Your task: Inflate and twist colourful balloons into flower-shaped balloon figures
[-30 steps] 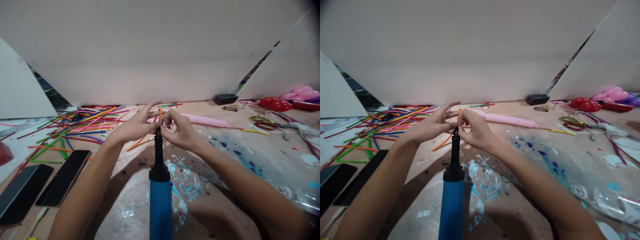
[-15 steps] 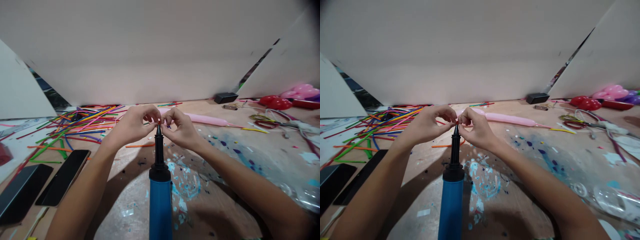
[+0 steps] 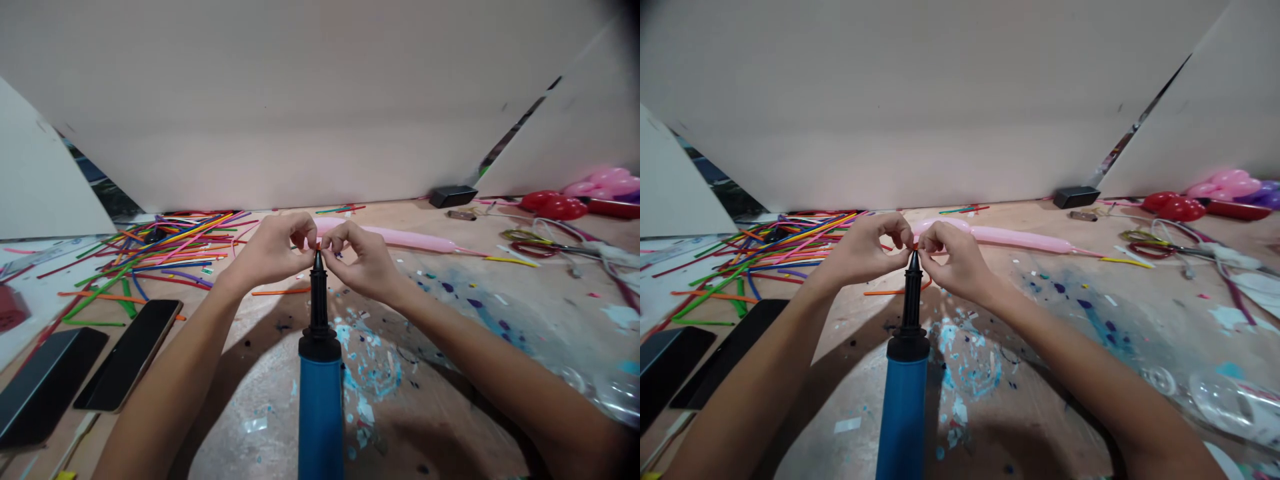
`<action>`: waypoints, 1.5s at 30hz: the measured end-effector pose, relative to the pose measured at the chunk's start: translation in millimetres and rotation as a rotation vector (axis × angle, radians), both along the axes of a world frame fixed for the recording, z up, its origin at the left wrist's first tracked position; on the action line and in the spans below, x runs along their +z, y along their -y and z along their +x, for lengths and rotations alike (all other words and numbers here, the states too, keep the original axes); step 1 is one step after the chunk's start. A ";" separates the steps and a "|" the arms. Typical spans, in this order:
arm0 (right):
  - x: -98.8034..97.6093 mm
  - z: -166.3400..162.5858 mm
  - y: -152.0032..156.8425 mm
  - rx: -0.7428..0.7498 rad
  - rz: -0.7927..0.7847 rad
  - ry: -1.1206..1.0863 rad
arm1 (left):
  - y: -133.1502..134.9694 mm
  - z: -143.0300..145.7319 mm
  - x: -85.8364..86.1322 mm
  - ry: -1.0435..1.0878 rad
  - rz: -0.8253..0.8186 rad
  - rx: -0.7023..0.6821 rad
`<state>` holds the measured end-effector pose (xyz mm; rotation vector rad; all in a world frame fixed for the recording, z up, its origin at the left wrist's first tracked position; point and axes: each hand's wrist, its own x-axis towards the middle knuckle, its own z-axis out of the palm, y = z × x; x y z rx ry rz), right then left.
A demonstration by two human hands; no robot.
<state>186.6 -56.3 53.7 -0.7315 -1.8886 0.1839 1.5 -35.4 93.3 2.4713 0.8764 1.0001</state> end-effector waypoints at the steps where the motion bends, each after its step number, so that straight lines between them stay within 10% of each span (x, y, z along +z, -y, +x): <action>1: -0.9 0.9 -0.2 -0.018 0.033 0.026 | -1.4 0.3 -1.8 0.010 -0.014 -0.013; 45: -0.2 11.4 -2.9 -0.027 0.131 0.106 | -4.5 7.4 -10.8 0.148 -0.151 -0.091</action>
